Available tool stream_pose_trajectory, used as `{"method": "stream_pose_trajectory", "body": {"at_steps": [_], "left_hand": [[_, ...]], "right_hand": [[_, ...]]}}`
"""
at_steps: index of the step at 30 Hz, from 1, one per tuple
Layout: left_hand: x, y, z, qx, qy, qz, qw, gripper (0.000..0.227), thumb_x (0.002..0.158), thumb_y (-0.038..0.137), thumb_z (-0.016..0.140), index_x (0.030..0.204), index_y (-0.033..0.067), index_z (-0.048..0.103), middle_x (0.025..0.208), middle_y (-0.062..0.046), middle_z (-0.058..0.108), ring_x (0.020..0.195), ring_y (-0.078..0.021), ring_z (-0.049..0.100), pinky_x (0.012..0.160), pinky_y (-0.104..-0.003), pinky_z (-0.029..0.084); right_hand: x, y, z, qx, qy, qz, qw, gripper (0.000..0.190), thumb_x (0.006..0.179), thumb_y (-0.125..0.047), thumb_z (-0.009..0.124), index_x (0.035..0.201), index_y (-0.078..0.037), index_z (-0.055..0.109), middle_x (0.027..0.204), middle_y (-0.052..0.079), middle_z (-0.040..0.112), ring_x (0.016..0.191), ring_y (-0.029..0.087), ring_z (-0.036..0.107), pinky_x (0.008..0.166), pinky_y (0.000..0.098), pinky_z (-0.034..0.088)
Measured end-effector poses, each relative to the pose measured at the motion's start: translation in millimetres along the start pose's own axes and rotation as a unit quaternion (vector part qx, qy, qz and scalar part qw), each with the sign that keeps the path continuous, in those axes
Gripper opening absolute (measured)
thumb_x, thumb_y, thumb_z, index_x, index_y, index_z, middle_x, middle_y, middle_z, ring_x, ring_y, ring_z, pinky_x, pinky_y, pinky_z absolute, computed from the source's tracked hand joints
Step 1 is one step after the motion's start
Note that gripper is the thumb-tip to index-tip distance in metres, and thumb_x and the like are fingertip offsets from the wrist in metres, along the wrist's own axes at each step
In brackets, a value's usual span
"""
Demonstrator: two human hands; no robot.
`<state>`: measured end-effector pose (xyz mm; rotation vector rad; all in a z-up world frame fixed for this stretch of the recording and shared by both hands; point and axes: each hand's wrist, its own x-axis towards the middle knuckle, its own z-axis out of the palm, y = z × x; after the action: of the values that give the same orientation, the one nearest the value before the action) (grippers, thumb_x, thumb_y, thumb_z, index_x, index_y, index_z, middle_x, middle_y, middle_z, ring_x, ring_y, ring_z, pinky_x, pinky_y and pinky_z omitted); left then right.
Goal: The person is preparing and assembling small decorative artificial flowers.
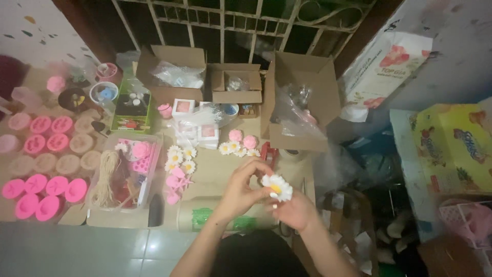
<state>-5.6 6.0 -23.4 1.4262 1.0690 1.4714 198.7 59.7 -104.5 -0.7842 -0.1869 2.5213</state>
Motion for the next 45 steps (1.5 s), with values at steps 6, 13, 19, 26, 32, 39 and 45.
{"method": "stream_pose_trajectory", "body": {"at_steps": [6,13,19,26,32,39,45], "left_hand": [[4.4,-17.3,0.1,-0.187,-0.12,-0.06,0.973,0.035,0.087,0.003,0.079,0.114,0.0065,0.058,0.118,-0.008,0.068,0.114,-0.0149,0.064,0.101,-0.033,0.054],[12.7,-4.7,-9.1,-0.224,-0.219,-0.082,0.946,0.03,0.092,0.001,0.074,0.116,0.0064,0.057,0.115,-0.005,0.068,0.111,-0.0126,0.064,0.097,-0.031,0.053],[15.9,10.4,-19.1,-0.141,-0.164,-0.052,0.975,0.033,0.09,0.002,0.078,0.117,0.0036,0.058,0.111,-0.005,0.068,0.109,-0.0152,0.068,0.097,-0.033,0.057],[23.2,64.4,-22.8,0.076,-0.109,-0.044,0.99,0.055,0.086,0.007,0.078,0.134,0.0097,0.054,0.11,-0.005,0.08,0.109,-0.0164,0.075,0.093,-0.034,0.057],[18.8,-6.5,1.8,-0.366,-0.059,0.005,0.929,0.065,0.093,0.008,0.077,0.148,0.0121,0.043,0.112,-0.01,0.072,0.108,-0.0231,0.069,0.096,-0.039,0.055],[17.6,13.1,11.6,-0.54,-0.011,-0.131,0.832,0.061,0.101,0.023,0.064,0.153,0.0141,0.036,0.126,-0.005,0.053,0.109,-0.0165,0.057,0.095,-0.036,0.053],[23.6,26.4,12.0,-0.525,-0.002,-0.145,0.838,0.058,0.099,0.02,0.064,0.15,0.0131,0.039,0.132,-0.004,0.054,0.116,-0.0178,0.059,0.096,-0.035,0.052]], "right_hand": [[-11.4,19.3,36.6,0.276,-0.169,0.134,0.937,0.032,0.099,-0.037,0.059,0.109,-0.008,0.062,0.084,0.004,0.057,0.075,0.011,0.053,0.049,0.0196,0.04],[-19.2,23.4,37.4,0.296,-0.193,0.135,0.926,0.03,0.103,-0.036,0.058,0.108,-0.006,0.06,0.087,0.007,0.058,0.08,0.014,0.053,0.05,0.0203,0.04],[-20.7,10.3,0.0,-0.156,0.144,-0.1,0.972,0.035,0.096,-0.03,0.049,0.121,-0.008,0.06,0.096,0.009,0.066,0.077,0.021,0.062,0.057,0.0301,0.052],[-65.8,-1.5,76.0,-0.475,0.029,-0.443,0.76,0.036,0.083,0.003,0.073,0.118,0.002,0.062,0.109,0.01,0.062,0.091,0.015,0.067,0.071,0.0264,0.058],[-47.7,26.2,89.7,-0.52,0.079,-0.605,0.598,0.033,0.08,0.009,0.079,0.107,0.002,0.062,0.115,0.012,0.065,0.095,0.015,0.07,0.079,0.0268,0.061],[-64.6,10.1,117.0,-0.578,0.064,-0.586,0.564,0.034,0.083,0.007,0.071,0.117,0.004,0.067,0.115,0.012,0.068,0.095,0.016,0.071,0.079,0.0283,0.061],[-81.4,-8.2,159.7,-0.672,0.129,-0.56,0.468,0.029,0.077,0.004,0.077,0.106,-0.001,0.076,0.102,0.008,0.07,0.07,0.011,0.065,0.058,0.0225,0.052]]}}
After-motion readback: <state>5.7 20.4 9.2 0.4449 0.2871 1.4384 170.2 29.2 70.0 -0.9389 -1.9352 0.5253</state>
